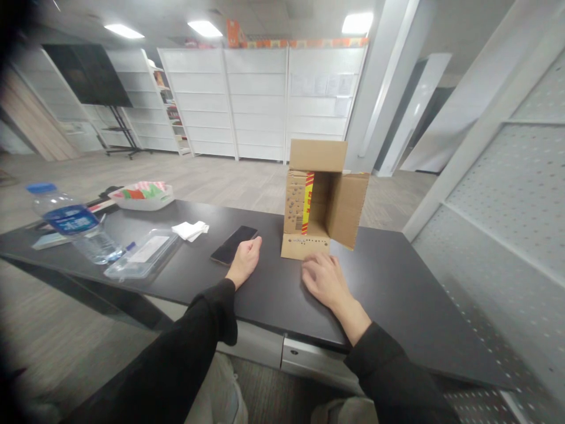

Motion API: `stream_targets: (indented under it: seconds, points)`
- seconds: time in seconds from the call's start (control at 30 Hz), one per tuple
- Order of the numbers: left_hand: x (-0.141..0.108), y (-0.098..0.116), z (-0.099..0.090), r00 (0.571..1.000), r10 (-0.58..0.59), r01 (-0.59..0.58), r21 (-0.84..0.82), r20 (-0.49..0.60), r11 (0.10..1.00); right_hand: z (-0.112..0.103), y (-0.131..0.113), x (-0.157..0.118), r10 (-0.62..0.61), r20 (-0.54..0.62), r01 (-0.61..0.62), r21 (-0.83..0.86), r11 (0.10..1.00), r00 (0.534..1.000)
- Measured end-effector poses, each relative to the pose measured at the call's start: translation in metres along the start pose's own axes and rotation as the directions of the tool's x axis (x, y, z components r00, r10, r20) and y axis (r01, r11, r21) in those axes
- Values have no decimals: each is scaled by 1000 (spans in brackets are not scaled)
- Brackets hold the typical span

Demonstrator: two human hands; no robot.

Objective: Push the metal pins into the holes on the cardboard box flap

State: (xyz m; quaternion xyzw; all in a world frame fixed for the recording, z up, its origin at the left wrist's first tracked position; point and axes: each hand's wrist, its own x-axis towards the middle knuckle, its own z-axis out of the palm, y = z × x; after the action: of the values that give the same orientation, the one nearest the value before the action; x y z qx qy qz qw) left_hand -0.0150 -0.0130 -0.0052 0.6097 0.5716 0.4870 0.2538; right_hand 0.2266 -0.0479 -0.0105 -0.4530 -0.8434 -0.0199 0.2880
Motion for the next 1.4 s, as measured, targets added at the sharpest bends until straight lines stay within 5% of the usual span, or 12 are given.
stream_targets:
  seconds: [1.4]
  points:
    - [-1, 2, -1, 1000, 1, -1, -19, -8, 1000, -8, -8, 3, -86, 139, 87, 4, 996, 987]
